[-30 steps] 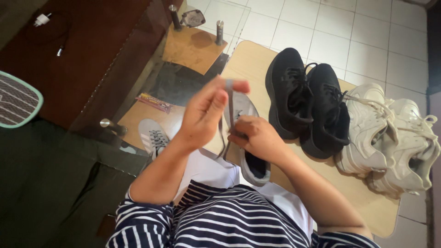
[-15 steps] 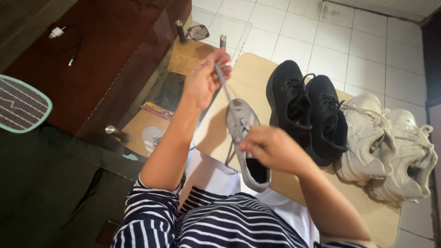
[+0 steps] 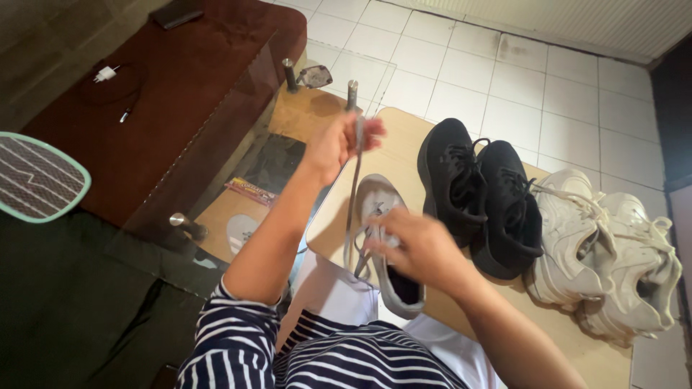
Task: The person removes the laces from a gray sneaker, then threads the laces back through the eyelets and ties a knot. The action is performed on a single shoe placed on a table with other shoes nearby.
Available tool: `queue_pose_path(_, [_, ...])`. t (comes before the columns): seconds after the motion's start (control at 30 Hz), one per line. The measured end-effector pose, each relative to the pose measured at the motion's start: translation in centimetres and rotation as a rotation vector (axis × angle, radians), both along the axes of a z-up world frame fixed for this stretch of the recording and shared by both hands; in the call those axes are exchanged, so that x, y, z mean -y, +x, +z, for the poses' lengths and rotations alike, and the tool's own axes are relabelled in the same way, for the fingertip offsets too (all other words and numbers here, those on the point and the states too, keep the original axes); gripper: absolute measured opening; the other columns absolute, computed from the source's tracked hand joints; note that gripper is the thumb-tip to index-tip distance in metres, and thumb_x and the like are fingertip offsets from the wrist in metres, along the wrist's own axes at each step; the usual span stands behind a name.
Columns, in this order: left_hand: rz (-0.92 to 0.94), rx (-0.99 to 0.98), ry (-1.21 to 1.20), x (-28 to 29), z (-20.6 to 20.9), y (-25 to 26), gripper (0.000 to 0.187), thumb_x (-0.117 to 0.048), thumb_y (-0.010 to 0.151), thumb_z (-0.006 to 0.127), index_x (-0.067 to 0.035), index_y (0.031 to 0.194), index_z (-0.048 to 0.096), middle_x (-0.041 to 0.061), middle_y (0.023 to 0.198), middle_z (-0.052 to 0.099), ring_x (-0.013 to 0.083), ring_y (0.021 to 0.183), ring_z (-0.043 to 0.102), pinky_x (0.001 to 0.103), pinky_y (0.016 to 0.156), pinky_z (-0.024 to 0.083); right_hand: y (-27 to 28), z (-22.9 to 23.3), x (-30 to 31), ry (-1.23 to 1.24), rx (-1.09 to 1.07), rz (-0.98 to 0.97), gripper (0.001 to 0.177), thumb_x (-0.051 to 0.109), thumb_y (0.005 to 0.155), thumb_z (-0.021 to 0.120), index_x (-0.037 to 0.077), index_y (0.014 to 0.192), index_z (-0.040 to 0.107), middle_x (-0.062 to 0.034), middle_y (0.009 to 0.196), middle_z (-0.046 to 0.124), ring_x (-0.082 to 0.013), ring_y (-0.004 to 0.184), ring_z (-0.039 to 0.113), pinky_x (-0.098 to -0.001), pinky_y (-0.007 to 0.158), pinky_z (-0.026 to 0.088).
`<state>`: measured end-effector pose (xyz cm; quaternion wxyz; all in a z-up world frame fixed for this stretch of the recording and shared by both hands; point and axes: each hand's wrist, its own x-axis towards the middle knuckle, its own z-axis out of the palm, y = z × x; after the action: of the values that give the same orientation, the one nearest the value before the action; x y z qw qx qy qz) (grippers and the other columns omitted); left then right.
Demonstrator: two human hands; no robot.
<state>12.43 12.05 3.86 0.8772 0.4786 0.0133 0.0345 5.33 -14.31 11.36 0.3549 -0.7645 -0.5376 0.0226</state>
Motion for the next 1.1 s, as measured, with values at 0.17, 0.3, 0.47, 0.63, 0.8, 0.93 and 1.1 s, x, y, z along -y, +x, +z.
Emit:
queue_pose_path(0.17, [-0.128, -0.073, 0.253, 4.2, 0.6, -3.7, 0.046, -0.027, 0.105, 0.047, 0.007, 0.119, 0.073, 0.012, 0.103, 0.072, 0.0171, 0.093, 0.069, 0.033, 0.093, 0.056, 2.5, 1.6, -0.5, 0.25, 0.458, -0.26, 0.029, 0.011, 0.09, 0.078, 0.007, 0.119, 0.075, -0.0092, 0.096, 0.063, -0.0265, 0.086, 0.063, -0.0391, 0.075, 0.051])
queue_pose_path(0.3, [-0.18, 0.026, 0.229, 5.8, -0.1, -5.4, 0.046, -0.029, 0.107, 0.049, 0.011, 0.111, 0.07, 0.011, 0.098, 0.069, 0.0205, 0.091, 0.07, 0.036, 0.089, 0.059, 3.4, 1.9, -0.7, 0.242, 0.519, -0.236, 0.026, 0.013, 0.09, 0.078, 0.01, 0.116, 0.074, -0.0064, 0.102, 0.066, -0.0244, 0.088, 0.064, -0.0382, 0.078, 0.048])
queue_pose_path(0.47, [-0.18, -0.167, 0.256, 5.1, -0.6, -7.5, 0.044, -0.029, 0.103, 0.047, 0.009, 0.11, 0.07, 0.01, 0.094, 0.076, 0.0198, 0.08, 0.072, 0.033, 0.08, 0.059, 4.0, 0.9, -0.8, 0.217, 0.408, -0.128, 0.015, 0.01, 0.092, 0.074, 0.009, 0.106, 0.069, -0.0049, 0.106, 0.069, -0.0246, 0.097, 0.065, -0.0396, 0.089, 0.046])
queue_pose_path(0.63, [-0.105, -0.13, 0.456, 5.7, 0.9, -9.3, 0.048, -0.034, 0.107, 0.051, 0.008, 0.106, 0.075, 0.013, 0.09, 0.075, 0.0158, 0.078, 0.071, 0.03, 0.066, 0.058, 4.3, -0.9, -0.9, 0.183, 0.154, -0.14, 0.009, 0.01, 0.091, 0.075, 0.007, 0.097, 0.069, -0.0042, 0.098, 0.07, -0.022, 0.088, 0.063, -0.036, 0.082, 0.045])
queue_pose_path(0.8, [0.281, 0.152, 0.663, 6.9, 2.4, -10.5, 0.038, -0.021, 0.091, 0.076, -0.002, 0.118, 0.057, 0.007, 0.116, 0.071, 0.0104, 0.089, 0.063, 0.024, 0.063, 0.054, 4.5, -2.7, -0.9, 0.257, -0.324, -0.214, 0.007, 0.011, 0.093, 0.076, 0.006, 0.096, 0.073, -0.001, 0.086, 0.069, -0.0106, 0.076, 0.058, -0.0265, 0.07, 0.046])
queue_pose_path(0.93, [0.184, 0.02, 0.547, 7.9, 2.2, -10.6, 0.03, -0.018, 0.092, 0.076, -0.007, 0.12, 0.073, 0.005, 0.106, 0.076, 0.0092, 0.088, 0.066, 0.023, 0.072, 0.055, 4.5, -2.9, -1.2, 0.204, -0.363, -0.243, 0.008, 0.012, 0.089, 0.078, 0.005, 0.093, 0.076, -0.0018, 0.081, 0.07, -0.0094, 0.07, 0.056, -0.0258, 0.065, 0.045])
queue_pose_path(1.1, [0.352, 0.214, 0.684, 8.0, 1.3, -11.1, 0.018, -0.015, 0.101, 0.071, -0.003, 0.112, 0.078, 0.007, 0.105, 0.077, 0.013, 0.1, 0.069, 0.027, 0.093, 0.053, 4.0, -1.6, 0.2, 0.03, -0.155, -0.218, 0.027, 0.025, 0.082, 0.08, 0.002, 0.097, 0.076, -0.0097, 0.084, 0.07, -0.0239, 0.075, 0.065, -0.036, 0.069, 0.052])
